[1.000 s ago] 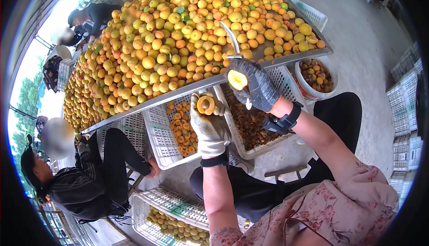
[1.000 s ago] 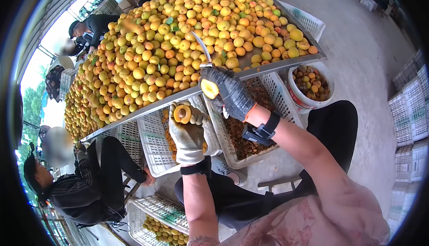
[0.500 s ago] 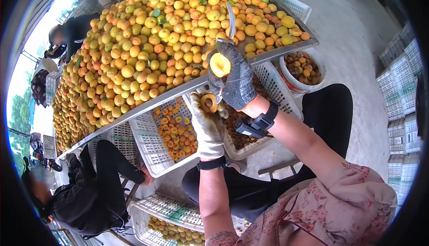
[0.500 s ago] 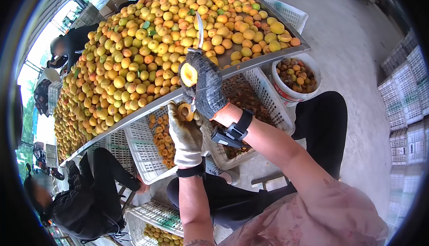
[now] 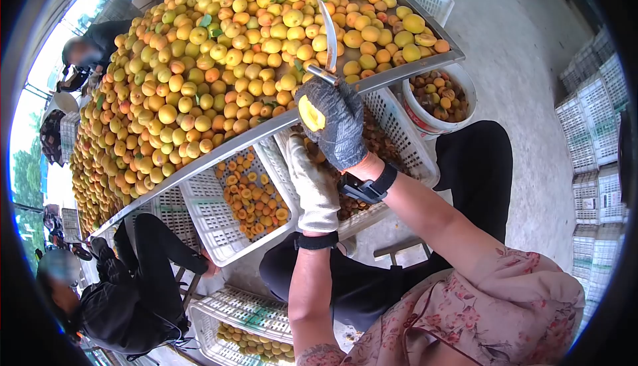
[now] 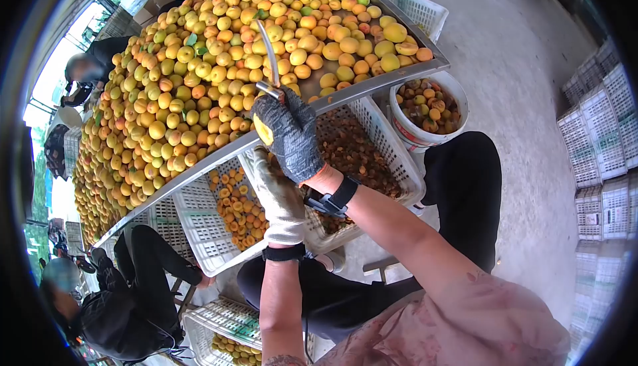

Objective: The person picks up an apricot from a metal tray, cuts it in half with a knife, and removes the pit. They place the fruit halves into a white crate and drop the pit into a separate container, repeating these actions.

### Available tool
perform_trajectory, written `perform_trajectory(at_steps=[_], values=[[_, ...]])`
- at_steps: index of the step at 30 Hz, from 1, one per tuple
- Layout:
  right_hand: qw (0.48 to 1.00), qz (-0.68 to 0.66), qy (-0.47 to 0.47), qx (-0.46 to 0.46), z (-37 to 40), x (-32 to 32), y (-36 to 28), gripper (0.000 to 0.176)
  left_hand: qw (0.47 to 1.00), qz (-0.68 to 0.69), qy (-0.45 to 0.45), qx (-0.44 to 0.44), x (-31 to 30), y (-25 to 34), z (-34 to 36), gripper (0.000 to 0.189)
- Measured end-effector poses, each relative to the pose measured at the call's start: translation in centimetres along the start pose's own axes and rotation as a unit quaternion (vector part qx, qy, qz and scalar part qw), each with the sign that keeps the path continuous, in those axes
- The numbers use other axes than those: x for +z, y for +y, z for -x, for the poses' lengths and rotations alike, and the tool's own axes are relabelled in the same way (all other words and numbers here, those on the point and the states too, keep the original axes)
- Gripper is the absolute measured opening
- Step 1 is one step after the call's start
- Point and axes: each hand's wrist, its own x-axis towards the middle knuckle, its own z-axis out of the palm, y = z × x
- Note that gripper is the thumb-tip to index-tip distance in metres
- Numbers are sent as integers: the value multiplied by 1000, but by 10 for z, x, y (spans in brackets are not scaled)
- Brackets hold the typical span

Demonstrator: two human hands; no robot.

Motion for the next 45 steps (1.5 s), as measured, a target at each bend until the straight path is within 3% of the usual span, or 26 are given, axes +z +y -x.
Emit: perform_trajectory(at_steps=[1, 2, 3, 5, 6, 7, 8, 9, 11, 14, 16, 19, 26, 27, 29, 31, 32, 33, 34, 35, 37, 39, 41, 42, 43, 45], values=[[1000, 0, 2, 0, 1, -1, 0, 21, 990, 112, 13, -88, 1, -1, 0, 30], [999, 50, -20, -5, 3, -2, -1, 22, 944, -297, -11, 143, -2, -2, 4, 59], [994, 100, -41, -10, 4, -3, -1, 23, 944, -298, -13, 141, -5, -6, 3, 59], [990, 131, -53, -13, 4, -4, -2, 23, 792, -505, -9, 343, -13, -15, -2, 62], [988, 146, -49, -19, 2, -2, -4, 23, 774, -500, -4, 388, -10, -12, -3, 44], [986, 161, -45, -26, 0, -2, -5, 23, 774, -500, -4, 388, -8, -10, -2, 44], [995, 85, 29, -43, -4, -6, 3, 21, 938, -263, 2, 224, -4, -9, -1, 30], [992, 62, 79, 78, -18, -20, 0, 39, 999, 3, 6, 37, 1, -6, 0, 24], [971, -71, 61, 221, -24, -19, -19, 41, 998, 59, 12, -4, 11, 4, 3, 27], [969, -58, 85, 227, -23, -17, -21, 41, 991, 125, 3, -52, 4, 1, -2, 25], [961, -89, 98, 243, -23, -21, -16, 39, 974, 207, -69, -68, -2, 1, -1, 25], [941, -153, 116, 279, -26, -20, -13, 38, 984, 167, -17, -58, 4, 6, 2, 21], [963, -15, 82, 257, -27, -19, -16, 37, 999, -43, 5, 17, 5, 13, 6, 23], [958, -57, 71, 272, -25, -22, -17, 38, 999, -44, 5, 15, 0, 8, 4, 23], [942, -143, 49, 298, -21, -26, -19, 39, 994, -99, 1, 47, -14, -6, -2, 45], [938, -167, 80, 292, -20, -27, -17, 41, 990, -137, 17, 25, -17, -14, -7, 45], [936, -172, 72, 300, -20, -27, -16, 41, 936, -274, 29, 219, -35, -43, -24, 47], [933, -178, 65, 306, -21, -26, -16, 42, 826, -395, 38, 400, -46, -58, -33, 50], [939, -161, 72, 295, -21, -23, -17, 41, 936, -295, -45, 186, -26, -27, -4, 49], [939, -162, 73, 293, -21, -23, -17, 41, 936, -296, -47, 185, -19, -14, 1, 49], [951, -124, 98, 265, -25, -25, -17, 41, 987, -145, -24, 62, -12, 0, 2, 51], [944, -136, 93, 286, -25, -28, -17, 41, 988, -138, -48, 58, -16, -3, -2, 48], [949, -89, 3, 302, -21, -27, -16, 42, 988, -94, 51, 107, -17, -23, -16, 47], [951, -49, 15, 303, -18, -28, -16, 37, 988, -94, 50, 107, -22, -26, -18, 47], [952, -49, 14, 303, -16, -29, -14, 37, 977, -174, 57, 109, -31, -26, -20, 46], [968, 85, 118, 203, -16, -30, -12, 25, 934, -316, 59, 158, -46, -19, -28, 44]])
